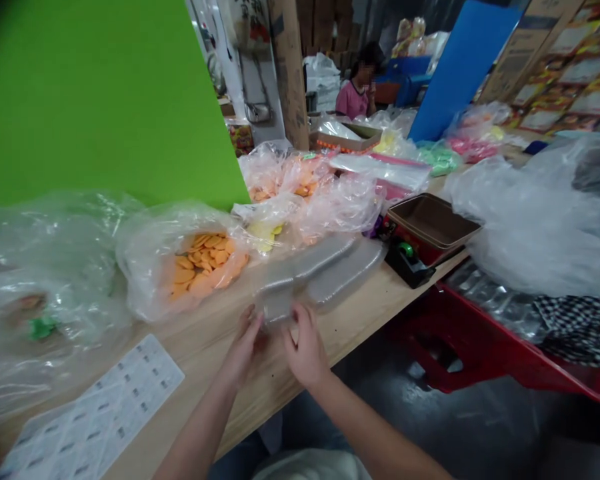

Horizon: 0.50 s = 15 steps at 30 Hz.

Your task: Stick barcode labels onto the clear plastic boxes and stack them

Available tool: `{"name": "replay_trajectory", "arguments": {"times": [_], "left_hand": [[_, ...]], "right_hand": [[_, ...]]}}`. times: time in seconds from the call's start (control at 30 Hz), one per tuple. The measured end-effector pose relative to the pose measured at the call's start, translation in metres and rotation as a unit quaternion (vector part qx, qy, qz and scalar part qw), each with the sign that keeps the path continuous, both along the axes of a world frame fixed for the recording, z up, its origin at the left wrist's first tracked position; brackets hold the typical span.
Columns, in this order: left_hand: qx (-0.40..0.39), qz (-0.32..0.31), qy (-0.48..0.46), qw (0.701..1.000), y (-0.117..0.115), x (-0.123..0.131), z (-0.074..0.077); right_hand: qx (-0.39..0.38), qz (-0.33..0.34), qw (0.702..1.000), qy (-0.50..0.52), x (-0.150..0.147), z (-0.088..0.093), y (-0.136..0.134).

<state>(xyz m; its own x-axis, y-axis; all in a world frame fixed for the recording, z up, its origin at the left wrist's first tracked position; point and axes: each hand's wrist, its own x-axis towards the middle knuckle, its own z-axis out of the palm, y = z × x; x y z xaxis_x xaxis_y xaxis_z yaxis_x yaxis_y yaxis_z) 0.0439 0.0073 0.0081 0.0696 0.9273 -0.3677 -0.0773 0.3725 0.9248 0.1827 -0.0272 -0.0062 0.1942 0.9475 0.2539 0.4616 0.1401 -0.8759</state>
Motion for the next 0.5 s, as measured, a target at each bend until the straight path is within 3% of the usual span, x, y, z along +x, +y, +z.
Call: {"name": "replay_trajectory", "arguments": {"times": [0.17, 0.3, 0.5], "left_hand": [[-0.018, 0.024, 0.016, 0.999, -0.002, -0.010, 0.007], [0.104, 0.029, 0.106, 0.988, -0.011, -0.013, 0.002], [0.291, 0.079, 0.310, 0.901, -0.046, -0.033, 0.003]], "right_hand": [[-0.130, 0.025, 0.968, 0.212, -0.006, 0.001, 0.023], [-0.145, 0.087, 0.949, 0.265, -0.018, -0.002, 0.036], [-0.219, 0.206, 0.902, 0.310, -0.041, -0.017, 0.022]]}}
